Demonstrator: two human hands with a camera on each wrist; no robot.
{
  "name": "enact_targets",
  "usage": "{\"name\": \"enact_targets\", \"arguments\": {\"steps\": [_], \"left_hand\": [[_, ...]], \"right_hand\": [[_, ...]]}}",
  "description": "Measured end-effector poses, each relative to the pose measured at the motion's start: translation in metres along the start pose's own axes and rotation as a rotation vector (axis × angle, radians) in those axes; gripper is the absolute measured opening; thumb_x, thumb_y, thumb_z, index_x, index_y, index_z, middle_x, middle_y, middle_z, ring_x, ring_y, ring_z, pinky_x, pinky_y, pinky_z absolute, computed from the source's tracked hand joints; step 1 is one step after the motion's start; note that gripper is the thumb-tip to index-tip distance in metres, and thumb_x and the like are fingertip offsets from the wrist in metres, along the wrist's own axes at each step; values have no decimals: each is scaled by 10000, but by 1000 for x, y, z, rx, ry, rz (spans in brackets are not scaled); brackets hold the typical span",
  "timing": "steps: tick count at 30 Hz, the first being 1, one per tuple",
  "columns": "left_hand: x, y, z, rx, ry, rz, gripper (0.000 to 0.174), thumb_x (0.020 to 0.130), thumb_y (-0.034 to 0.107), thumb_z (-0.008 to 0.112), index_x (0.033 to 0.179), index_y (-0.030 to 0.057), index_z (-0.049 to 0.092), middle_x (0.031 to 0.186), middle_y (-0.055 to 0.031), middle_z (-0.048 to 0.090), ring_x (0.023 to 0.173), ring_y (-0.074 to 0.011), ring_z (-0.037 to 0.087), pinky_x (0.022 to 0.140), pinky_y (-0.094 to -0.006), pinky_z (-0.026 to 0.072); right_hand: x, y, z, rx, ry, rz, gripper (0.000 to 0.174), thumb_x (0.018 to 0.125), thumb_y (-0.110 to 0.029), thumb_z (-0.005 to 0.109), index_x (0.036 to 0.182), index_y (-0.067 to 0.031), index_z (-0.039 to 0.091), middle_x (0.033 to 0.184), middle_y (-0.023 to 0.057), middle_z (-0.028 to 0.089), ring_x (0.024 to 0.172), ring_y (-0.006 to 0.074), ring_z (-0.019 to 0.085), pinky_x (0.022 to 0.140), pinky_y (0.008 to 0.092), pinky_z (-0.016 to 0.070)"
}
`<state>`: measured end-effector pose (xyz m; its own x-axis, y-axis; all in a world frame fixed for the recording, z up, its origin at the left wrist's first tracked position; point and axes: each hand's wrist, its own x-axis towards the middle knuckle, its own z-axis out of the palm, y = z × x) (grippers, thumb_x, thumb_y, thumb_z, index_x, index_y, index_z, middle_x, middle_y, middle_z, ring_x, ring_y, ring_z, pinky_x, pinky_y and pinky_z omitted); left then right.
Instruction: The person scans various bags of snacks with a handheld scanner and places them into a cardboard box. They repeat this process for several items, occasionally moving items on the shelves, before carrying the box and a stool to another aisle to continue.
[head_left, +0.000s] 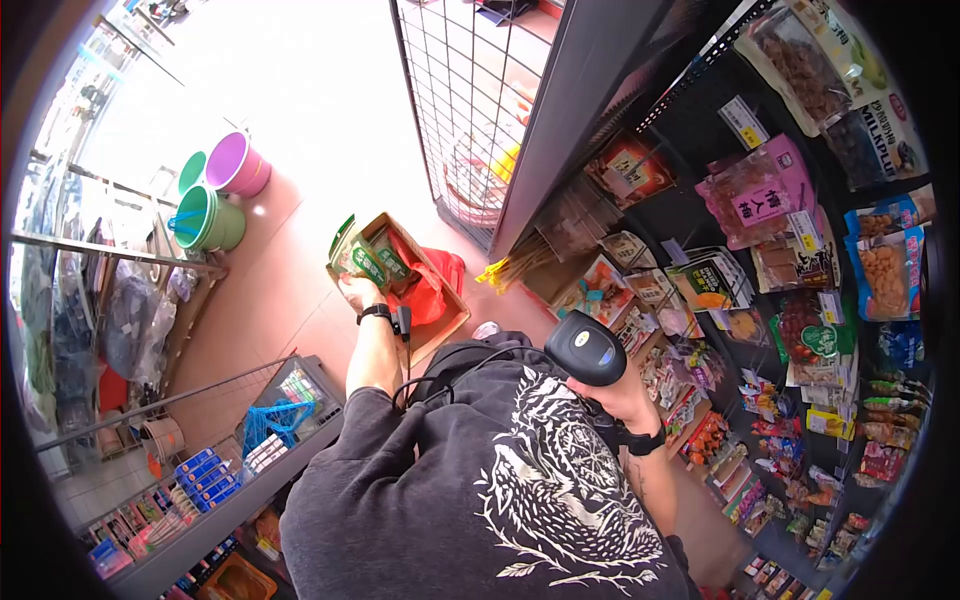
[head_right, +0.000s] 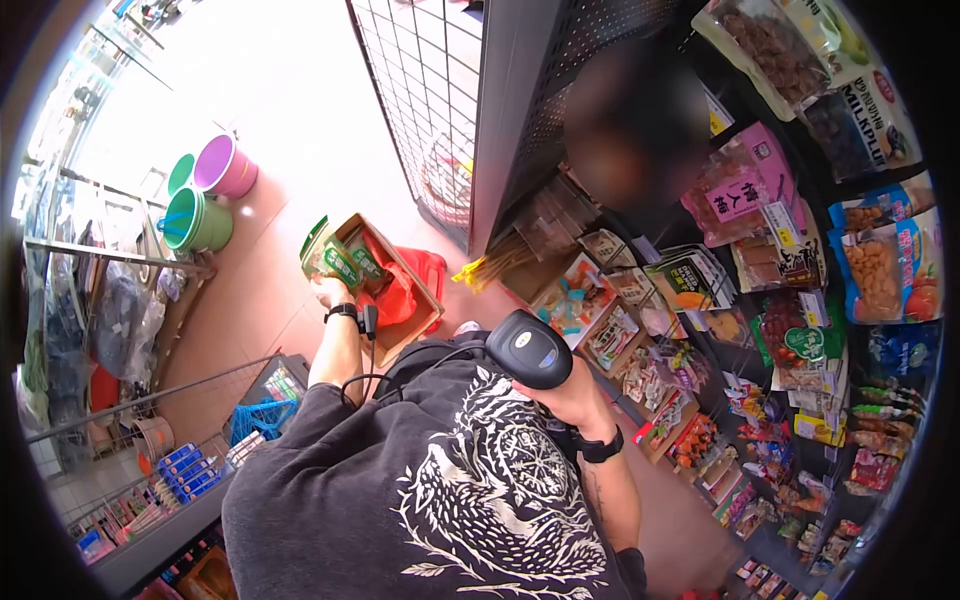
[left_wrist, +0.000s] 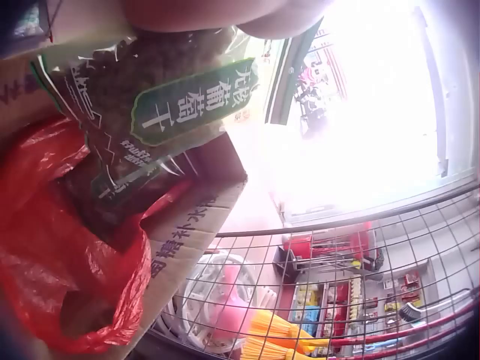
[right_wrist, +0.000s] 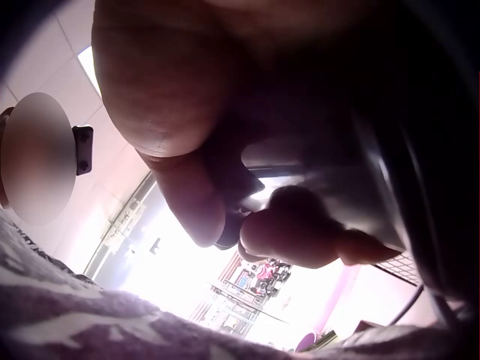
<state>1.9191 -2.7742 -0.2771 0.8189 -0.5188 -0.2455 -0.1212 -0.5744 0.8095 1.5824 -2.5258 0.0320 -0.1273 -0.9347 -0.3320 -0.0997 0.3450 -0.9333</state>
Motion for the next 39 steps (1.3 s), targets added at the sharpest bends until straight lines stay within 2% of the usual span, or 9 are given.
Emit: {"name": "enact_targets", "arguments": {"steps": [6, 9, 12, 14, 19, 25, 27, 30, 39], "left_hand": [[62, -91, 60, -225, -306, -273, 407, 930, 346, 442, 1173, 42, 559, 1178, -162, 593, 1100, -278, 549, 906, -397, 444], [83, -112, 54, 1318, -834, 542, 356, 806, 317, 591, 1062, 75, 639, 1050, -105, 650, 974, -220, 610, 834, -354, 500], [59, -115, 51, 681, -1031, 584, 424, 898, 400, 490, 1033, 37, 660, 996, -197, 665, 922, -288, 648, 772, -390, 530], [13, -132, 57, -254, -1324, -199, 395, 850, 240, 564, 1140, -25, 605, 939, -135, 687, 803, -247, 670, 686, -405, 544], [-13, -138, 48, 905, -1219, 440, 337, 711, 228, 631, 924, -31, 666, 806, -135, 676, 711, -221, 666, 620, -372, 529], [23, -184, 76, 933, -1472, 403, 618, 862, 558, 515, 1022, -22, 657, 923, -171, 685, 844, -213, 664, 715, -351, 507], [-77, -67, -3, 579, -1643, 93, 661, 873, 609, 484, 1042, -7, 654, 930, -99, 689, 812, -195, 652, 698, -325, 507], [-76, -101, 5, 896, -1283, 601, 576, 880, 497, 512, 1062, -46, 581, 996, -262, 643, 969, -391, 612, 858, -445, 470], [-67, -74, -20, 965, -683, 472, 1001, 690, 307, 789, 1464, 107, 187, 1526, -125, 183, 1333, -330, 322, 1053, -430, 365]], "right_hand": [[-4, 8, -6, 147, 45, 167, 399, 727, -91, 779, 1084, -2, 625, 934, 33, 670, 777, 66, 590, 713, 243, 488], [-4, 14, -8, 151, 0, 158, 430, 732, -113, 781, 1112, -7, 609, 918, 19, 658, 724, 45, 562, 660, 224, 479], [-5, 0, -6, 171, 50, 156, 413, 764, -127, 756, 1128, -13, 597, 870, -10, 649, 683, 47, 544, 639, 227, 467], [-5, -5, -7, 199, 105, 77, 353, 786, -132, 735, 1096, -20, 607, 822, -23, 638, 647, 50, 534, 617, 229, 457], [-7, 14, -17, 232, 55, 15, 144, 836, -158, 686, 881, -39, 619, 664, -30, 577, 565, 63, 503, 539, 238, 415], [-18, 15, -26, 277, 147, 57, 221, 802, -205, 720, 925, -43, 635, 710, -20, 605, 574, 62, 524, 553, 230, 434], [-21, 14, -30, 269, 155, 140, 234, 779, -193, 737, 928, -39, 642, 742, -6, 625, 593, 64, 540, 569, 229, 442], [-20, 36, -26, 397, 181, 104, 155, 800, -105, 690, 905, -10, 629, 751, 24, 622, 621, 86, 555, 598, 239, 447], [-13, 24, -21, 493, 236, 208, 234, 826, -68, 638, 1038, 17, 586, 745, 46, 589, 632, 120, 557, 601, 253, 456]]}}
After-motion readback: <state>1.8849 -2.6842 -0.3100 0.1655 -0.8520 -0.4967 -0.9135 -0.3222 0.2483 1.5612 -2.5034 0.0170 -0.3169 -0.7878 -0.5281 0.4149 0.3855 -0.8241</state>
